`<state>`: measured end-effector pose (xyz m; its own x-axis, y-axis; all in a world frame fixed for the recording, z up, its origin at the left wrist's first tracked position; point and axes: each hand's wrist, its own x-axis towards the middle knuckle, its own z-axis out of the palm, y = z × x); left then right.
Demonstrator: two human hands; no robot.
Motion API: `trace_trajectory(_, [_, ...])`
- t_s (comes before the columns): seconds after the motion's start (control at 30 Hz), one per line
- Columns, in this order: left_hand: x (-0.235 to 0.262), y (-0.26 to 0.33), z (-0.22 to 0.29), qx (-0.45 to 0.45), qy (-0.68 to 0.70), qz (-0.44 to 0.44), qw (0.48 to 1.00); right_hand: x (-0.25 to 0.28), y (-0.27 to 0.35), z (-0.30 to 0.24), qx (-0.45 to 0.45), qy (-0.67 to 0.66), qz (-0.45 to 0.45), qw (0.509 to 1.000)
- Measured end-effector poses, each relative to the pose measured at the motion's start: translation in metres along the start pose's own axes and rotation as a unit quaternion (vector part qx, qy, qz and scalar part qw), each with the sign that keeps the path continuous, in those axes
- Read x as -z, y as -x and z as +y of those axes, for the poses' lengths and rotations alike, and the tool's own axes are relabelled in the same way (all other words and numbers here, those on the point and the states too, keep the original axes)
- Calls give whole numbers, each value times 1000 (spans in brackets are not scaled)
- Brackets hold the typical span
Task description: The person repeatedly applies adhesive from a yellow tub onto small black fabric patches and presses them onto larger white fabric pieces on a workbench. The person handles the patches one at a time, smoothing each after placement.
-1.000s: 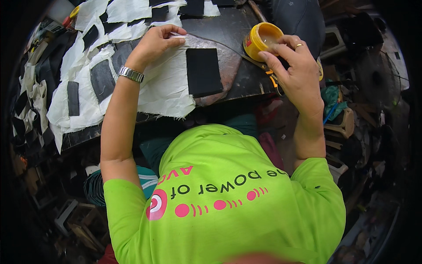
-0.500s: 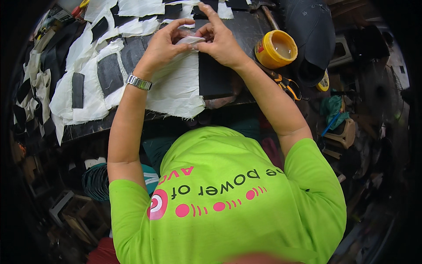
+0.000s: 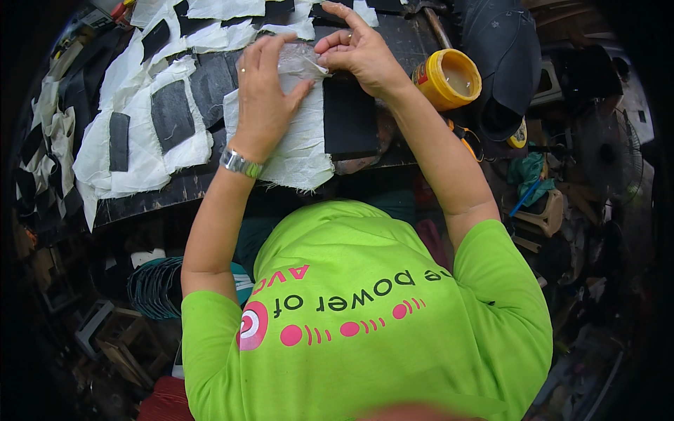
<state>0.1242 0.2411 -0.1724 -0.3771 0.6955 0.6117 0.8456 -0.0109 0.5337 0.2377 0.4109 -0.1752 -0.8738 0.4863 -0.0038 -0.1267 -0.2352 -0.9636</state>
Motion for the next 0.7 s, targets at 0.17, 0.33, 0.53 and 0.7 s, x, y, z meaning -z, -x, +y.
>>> trace_trajectory(0.17, [1,27,18,-20,33,-112,993,-3,3,-3,56,74,5,996])
trace_trajectory(0.33, [0,32,20,-55,-22,-152,987,-6,-9,7,299,376,71,874])
trace_trajectory(0.53, [-1,34,19,-83,-94,-164,978,1,-10,3,219,313,111,917])
trace_trajectory(0.7, [-2,37,20,-69,-101,-156,980,-1,24,-12,117,506,55,853])
